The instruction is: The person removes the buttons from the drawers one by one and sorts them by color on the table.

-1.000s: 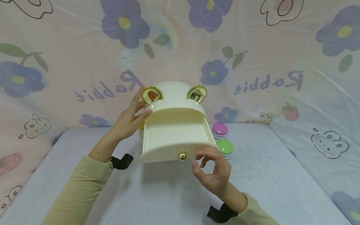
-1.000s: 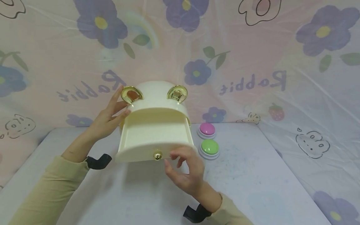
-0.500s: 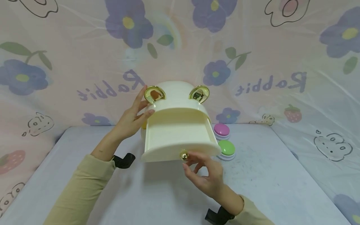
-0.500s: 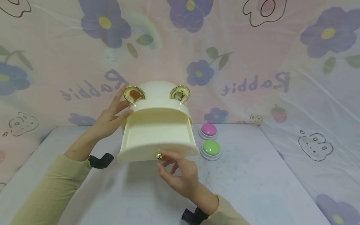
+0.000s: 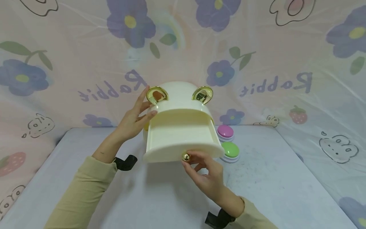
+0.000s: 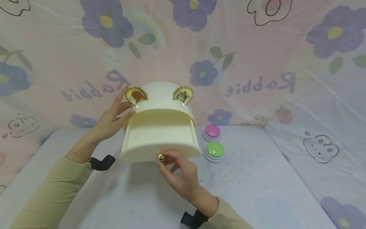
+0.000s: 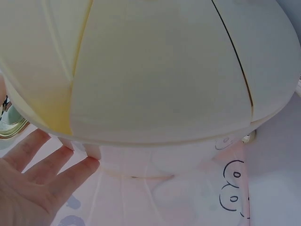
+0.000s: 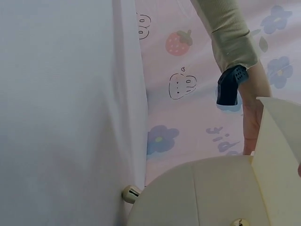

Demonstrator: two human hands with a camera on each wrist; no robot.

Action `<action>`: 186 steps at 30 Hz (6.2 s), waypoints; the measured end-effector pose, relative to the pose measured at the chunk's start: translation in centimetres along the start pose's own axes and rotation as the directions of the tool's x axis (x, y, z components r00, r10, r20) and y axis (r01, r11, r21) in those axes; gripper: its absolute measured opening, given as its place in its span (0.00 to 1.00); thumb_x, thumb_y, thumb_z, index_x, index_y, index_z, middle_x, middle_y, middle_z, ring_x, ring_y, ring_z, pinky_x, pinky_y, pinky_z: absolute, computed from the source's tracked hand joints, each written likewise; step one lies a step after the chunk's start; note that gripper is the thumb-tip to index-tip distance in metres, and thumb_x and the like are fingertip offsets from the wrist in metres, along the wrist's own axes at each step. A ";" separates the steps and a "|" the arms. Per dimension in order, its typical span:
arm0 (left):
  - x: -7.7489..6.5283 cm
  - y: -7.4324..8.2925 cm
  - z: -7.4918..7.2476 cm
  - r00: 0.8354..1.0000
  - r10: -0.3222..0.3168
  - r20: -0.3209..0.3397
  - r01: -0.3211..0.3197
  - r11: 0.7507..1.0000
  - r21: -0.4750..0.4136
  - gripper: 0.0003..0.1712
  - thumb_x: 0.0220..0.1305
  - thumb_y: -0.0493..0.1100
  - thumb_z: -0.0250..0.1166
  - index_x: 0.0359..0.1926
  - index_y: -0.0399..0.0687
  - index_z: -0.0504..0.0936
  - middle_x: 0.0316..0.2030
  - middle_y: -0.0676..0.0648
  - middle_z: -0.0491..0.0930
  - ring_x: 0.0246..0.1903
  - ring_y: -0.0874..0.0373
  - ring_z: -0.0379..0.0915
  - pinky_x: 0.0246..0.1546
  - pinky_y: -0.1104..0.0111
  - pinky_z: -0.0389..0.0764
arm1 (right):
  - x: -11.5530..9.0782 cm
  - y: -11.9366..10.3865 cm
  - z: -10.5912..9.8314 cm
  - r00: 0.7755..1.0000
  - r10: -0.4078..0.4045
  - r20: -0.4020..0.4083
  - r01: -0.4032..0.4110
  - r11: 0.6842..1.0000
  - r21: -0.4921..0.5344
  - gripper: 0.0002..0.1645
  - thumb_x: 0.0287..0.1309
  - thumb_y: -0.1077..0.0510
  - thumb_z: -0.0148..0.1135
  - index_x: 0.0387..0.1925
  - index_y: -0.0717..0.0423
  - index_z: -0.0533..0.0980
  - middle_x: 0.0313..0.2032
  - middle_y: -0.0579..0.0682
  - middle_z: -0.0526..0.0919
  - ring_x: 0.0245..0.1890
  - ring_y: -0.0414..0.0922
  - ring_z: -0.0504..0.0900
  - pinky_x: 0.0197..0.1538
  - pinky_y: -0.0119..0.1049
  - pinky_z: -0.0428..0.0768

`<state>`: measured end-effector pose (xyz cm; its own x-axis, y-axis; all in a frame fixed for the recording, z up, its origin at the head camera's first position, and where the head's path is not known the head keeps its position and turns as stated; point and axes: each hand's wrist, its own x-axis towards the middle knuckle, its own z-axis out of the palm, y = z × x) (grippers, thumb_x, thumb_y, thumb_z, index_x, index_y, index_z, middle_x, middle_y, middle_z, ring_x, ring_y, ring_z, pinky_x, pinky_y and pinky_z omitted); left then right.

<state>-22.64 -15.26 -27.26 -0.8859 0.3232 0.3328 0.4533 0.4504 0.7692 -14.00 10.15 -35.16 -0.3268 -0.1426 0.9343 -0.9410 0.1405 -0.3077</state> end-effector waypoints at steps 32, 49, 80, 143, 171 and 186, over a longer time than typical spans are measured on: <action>-0.1 0.1 -0.1 1.000 0.004 -0.005 -0.004 1.000 0.001 0.44 0.72 0.49 0.54 0.73 0.83 0.34 0.69 0.40 0.62 0.70 0.49 0.55 0.62 0.49 0.70 | 3.7 4.8 2.1 0.964 0.267 0.013 -0.265 0.959 -0.100 0.19 0.52 0.67 0.69 0.46 0.60 0.76 0.30 0.53 0.84 0.29 0.44 0.84 0.22 0.24 0.78; -0.1 0.1 -0.1 1.000 0.015 -0.007 -0.015 1.000 0.003 0.43 0.72 0.48 0.54 0.73 0.82 0.35 0.69 0.39 0.62 0.70 0.48 0.56 0.61 0.48 0.70 | 3.5 6.3 2.6 0.964 0.266 -0.017 -0.266 0.959 -0.093 0.20 0.53 0.67 0.67 0.49 0.62 0.75 0.29 0.55 0.84 0.24 0.46 0.83 0.19 0.25 0.76; -0.1 0.0 -0.1 0.999 0.036 -0.005 -0.036 0.999 0.000 0.44 0.72 0.47 0.54 0.74 0.79 0.35 0.69 0.39 0.62 0.70 0.48 0.56 0.62 0.47 0.69 | -0.4 5.4 3.1 0.921 0.390 0.002 -0.388 0.917 -0.088 0.17 0.48 0.74 0.67 0.43 0.70 0.74 0.22 0.57 0.81 0.20 0.42 0.79 0.19 0.27 0.76; -0.1 -0.1 -0.2 0.999 0.048 0.003 -0.048 0.999 0.003 0.45 0.72 0.47 0.54 0.75 0.74 0.34 0.69 0.37 0.60 0.70 0.45 0.56 0.62 0.45 0.68 | -2.3 3.8 0.9 0.917 -0.372 0.146 0.399 0.851 -0.341 0.11 0.54 0.57 0.57 0.21 0.59 0.73 0.16 0.44 0.77 0.10 0.31 0.68 0.18 0.14 0.67; 0.0 -0.4 -0.2 0.999 0.046 -0.003 -0.046 0.999 0.004 0.45 0.72 0.46 0.54 0.74 0.77 0.34 0.69 0.39 0.62 0.70 0.45 0.56 0.61 0.46 0.69 | -2.5 1.2 -0.7 0.938 -0.328 0.114 0.344 0.924 -0.168 0.14 0.56 0.56 0.65 0.25 0.65 0.76 0.19 0.49 0.79 0.15 0.33 0.74 0.22 0.13 0.72; 0.0 -0.3 -0.2 0.999 0.046 0.000 -0.046 0.999 0.003 0.44 0.72 0.46 0.54 0.75 0.75 0.34 0.69 0.39 0.61 0.70 0.45 0.55 0.62 0.46 0.68 | 2.0 0.1 -1.7 0.990 -0.055 -0.130 0.034 0.987 -0.159 0.20 0.56 0.53 0.67 0.26 0.69 0.76 0.23 0.56 0.80 0.22 0.42 0.77 0.29 0.26 0.78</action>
<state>-22.78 -15.52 -27.39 -0.8641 0.3438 0.3675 0.4938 0.4378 0.7514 -14.58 11.59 -32.99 -0.2602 -0.0215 0.9653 -0.9258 0.2895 -0.2431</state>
